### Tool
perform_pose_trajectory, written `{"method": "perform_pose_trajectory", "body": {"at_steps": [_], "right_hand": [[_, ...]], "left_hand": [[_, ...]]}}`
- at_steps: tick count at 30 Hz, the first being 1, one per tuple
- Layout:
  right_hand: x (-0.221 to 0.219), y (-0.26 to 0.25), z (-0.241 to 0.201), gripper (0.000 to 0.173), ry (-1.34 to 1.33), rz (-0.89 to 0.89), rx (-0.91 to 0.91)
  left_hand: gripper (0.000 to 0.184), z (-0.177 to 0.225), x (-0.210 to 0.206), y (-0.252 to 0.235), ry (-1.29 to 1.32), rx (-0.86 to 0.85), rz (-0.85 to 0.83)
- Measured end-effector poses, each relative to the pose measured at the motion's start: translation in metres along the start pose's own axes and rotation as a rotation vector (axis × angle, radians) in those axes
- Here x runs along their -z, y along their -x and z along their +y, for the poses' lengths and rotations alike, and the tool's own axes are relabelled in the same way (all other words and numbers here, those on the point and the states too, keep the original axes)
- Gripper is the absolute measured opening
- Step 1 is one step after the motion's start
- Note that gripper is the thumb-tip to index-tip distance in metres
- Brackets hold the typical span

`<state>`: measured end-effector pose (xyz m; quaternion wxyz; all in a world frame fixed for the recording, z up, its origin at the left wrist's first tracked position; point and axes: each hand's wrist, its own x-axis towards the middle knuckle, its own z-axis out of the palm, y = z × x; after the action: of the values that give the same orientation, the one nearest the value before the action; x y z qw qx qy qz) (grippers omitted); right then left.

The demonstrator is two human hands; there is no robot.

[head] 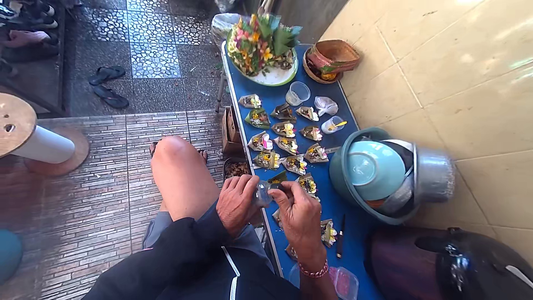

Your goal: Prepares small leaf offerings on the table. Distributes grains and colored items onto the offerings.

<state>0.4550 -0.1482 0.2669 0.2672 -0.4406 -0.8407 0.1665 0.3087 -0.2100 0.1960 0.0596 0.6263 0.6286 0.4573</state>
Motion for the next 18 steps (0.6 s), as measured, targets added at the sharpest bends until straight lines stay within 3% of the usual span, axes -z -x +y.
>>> {"method": "perform_pose_trajectory", "body": {"at_steps": [2, 5, 10, 15, 18], "right_hand": [[0.008, -0.008, 0.005, 0.061, -0.142, -0.076, 0.021], [0.014, -0.015, 0.012, 0.043, -0.319, -0.178, 0.108], [0.0, -0.019, 0.001, 0.039, -0.158, -0.086, 0.109], [-0.008, -0.035, -0.002, 0.042, -0.148, -0.121, 0.137], [-0.005, -0.068, 0.002, 0.039, -0.091, -0.099, 0.219]], "left_hand": [[0.064, -0.004, 0.001, -0.005, 0.156, 0.043, -0.047], [0.068, -0.01, 0.004, -0.009, 0.287, 0.085, -0.095], [0.06, -0.008, -0.004, -0.005, 0.185, 0.11, -0.012], [0.058, -0.021, -0.009, -0.021, 0.135, 0.099, 0.049], [0.074, -0.041, -0.008, -0.043, 0.272, 0.116, 0.013]]}}
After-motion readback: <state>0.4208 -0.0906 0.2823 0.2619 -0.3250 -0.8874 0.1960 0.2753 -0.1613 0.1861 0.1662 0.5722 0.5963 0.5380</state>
